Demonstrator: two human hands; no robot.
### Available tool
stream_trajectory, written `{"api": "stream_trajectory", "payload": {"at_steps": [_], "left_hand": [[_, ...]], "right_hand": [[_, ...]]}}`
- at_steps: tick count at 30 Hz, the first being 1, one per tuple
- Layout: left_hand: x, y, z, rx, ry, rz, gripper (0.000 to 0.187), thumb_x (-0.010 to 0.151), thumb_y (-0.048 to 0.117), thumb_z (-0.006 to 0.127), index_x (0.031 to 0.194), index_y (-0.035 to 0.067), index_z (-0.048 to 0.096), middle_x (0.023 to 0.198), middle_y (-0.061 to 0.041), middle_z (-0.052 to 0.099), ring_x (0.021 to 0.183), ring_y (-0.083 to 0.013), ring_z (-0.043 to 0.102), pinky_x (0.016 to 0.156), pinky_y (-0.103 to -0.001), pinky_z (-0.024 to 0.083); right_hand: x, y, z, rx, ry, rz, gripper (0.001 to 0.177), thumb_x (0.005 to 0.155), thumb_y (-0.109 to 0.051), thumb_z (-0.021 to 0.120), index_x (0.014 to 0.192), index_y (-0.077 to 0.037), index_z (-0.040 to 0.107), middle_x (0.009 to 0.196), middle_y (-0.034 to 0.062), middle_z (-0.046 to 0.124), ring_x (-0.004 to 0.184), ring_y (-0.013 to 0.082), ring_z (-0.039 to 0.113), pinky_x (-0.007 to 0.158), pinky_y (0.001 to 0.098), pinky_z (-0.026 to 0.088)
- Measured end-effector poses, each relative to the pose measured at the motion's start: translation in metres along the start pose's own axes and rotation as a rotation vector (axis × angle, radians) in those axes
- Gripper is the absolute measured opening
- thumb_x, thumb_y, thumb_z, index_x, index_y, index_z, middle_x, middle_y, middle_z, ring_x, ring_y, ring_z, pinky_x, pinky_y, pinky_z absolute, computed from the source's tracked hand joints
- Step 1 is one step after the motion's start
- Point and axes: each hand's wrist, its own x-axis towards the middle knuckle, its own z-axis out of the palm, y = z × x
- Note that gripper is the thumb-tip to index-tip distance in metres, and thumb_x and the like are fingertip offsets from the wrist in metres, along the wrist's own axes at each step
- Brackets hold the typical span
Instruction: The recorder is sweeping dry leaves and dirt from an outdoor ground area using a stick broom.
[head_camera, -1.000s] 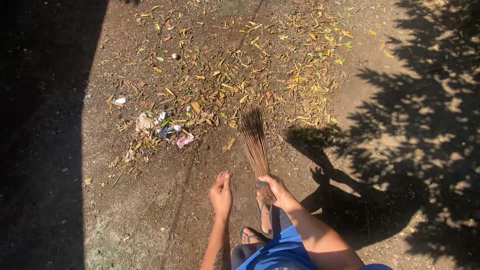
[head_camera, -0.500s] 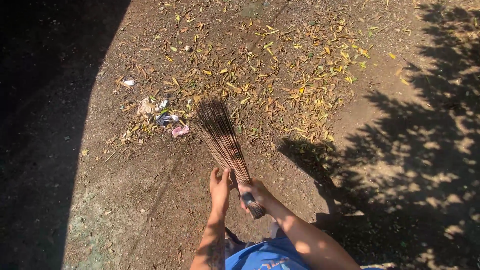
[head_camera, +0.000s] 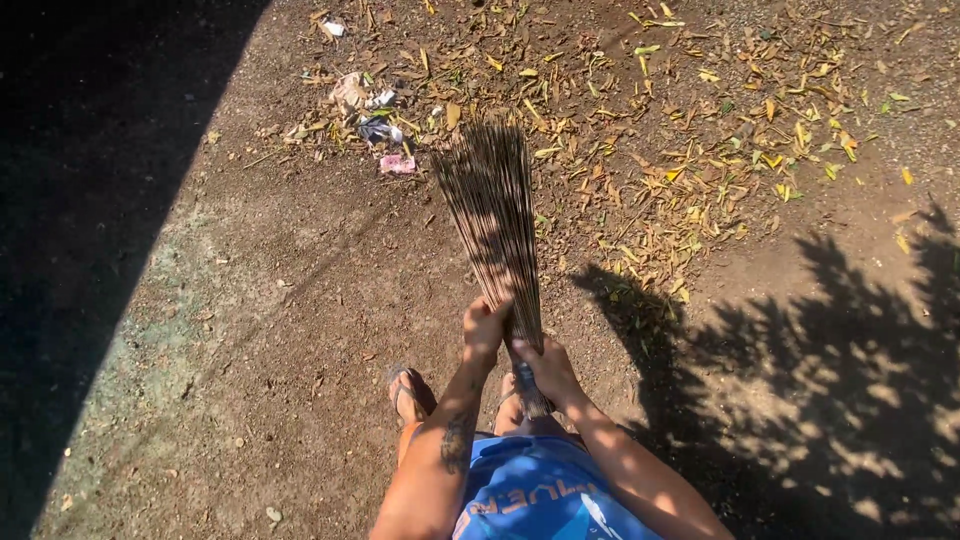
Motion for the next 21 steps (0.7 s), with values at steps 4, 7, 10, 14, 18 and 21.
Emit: {"api": "stream_trajectory", "payload": {"at_steps": [4, 7, 10, 14, 18, 21], "left_hand": [[0.0, -0.001, -0.003, 0.14, 0.035, -0.036, 0.024, 0.093, 0.02, 0.075, 0.094, -0.002, 0.066, 0.088, -0.023, 0.073, 0.077, -0.0312, 0.072, 0.069, -0.037, 0.06], [0.006, -0.008, 0.001, 0.225, 0.014, -0.053, 0.032, 0.093, 0.027, 0.073, 0.094, -0.004, 0.072, 0.09, -0.02, 0.078, 0.075, -0.0302, 0.073, 0.071, -0.036, 0.06], [-0.004, -0.013, 0.013, 0.135, -0.15, 0.174, 0.03, 0.084, 0.02, 0.07, 0.107, 0.002, 0.06, 0.095, -0.019, 0.075, 0.077, -0.0262, 0.077, 0.071, -0.038, 0.066], [0.015, -0.018, 0.006, -0.2, -0.265, 0.116, 0.033, 0.091, 0.017, 0.07, 0.113, -0.004, 0.057, 0.101, -0.018, 0.073, 0.088, -0.0266, 0.074, 0.079, -0.039, 0.063], [0.033, -0.013, -0.001, -0.499, -0.239, 0.149, 0.04, 0.103, 0.036, 0.061, 0.127, 0.005, 0.062, 0.099, -0.009, 0.066, 0.076, -0.0171, 0.053, 0.066, -0.034, 0.053], [0.033, -0.014, -0.017, 0.519, -0.079, 0.789, 0.04, 0.092, 0.021, 0.053, 0.129, 0.006, 0.055, 0.109, -0.006, 0.067, 0.089, -0.0139, 0.066, 0.074, -0.026, 0.06]], "right_hand": [[0.001, -0.077, -0.031, 0.268, -0.117, 0.123, 0.042, 0.091, -0.043, 0.064, 0.111, -0.006, 0.061, 0.085, 0.0127, 0.071, 0.069, 0.0213, 0.072, 0.059, 0.033, 0.06], [0.052, -0.034, -0.026, 0.355, -0.055, 0.169, 0.042, 0.095, -0.039, 0.064, 0.113, -0.001, 0.063, 0.092, 0.0121, 0.073, 0.073, 0.0191, 0.069, 0.061, 0.0331, 0.058], [0.071, -0.039, -0.024, 0.407, -0.017, 0.199, 0.042, 0.097, -0.037, 0.063, 0.113, 0.002, 0.065, 0.097, 0.0117, 0.075, 0.075, 0.0175, 0.068, 0.063, 0.0331, 0.056], [0.026, -0.118, -0.036, 0.496, 0.097, 0.141, 0.032, 0.099, -0.029, 0.061, 0.108, 0.001, 0.059, 0.089, 0.0129, 0.066, 0.07, 0.0219, 0.066, 0.067, 0.0389, 0.06], [0.032, -0.118, -0.026, 0.296, 0.063, 0.115, 0.033, 0.105, -0.034, 0.054, 0.101, -0.002, 0.059, 0.079, 0.0091, 0.056, 0.063, 0.0195, 0.055, 0.06, 0.038, 0.053], [0.033, -0.112, -0.022, 0.149, 0.045, 0.092, 0.038, 0.11, -0.038, 0.048, 0.096, -0.004, 0.059, 0.072, 0.0062, 0.049, 0.058, 0.0177, 0.047, 0.054, 0.0374, 0.047]]}}
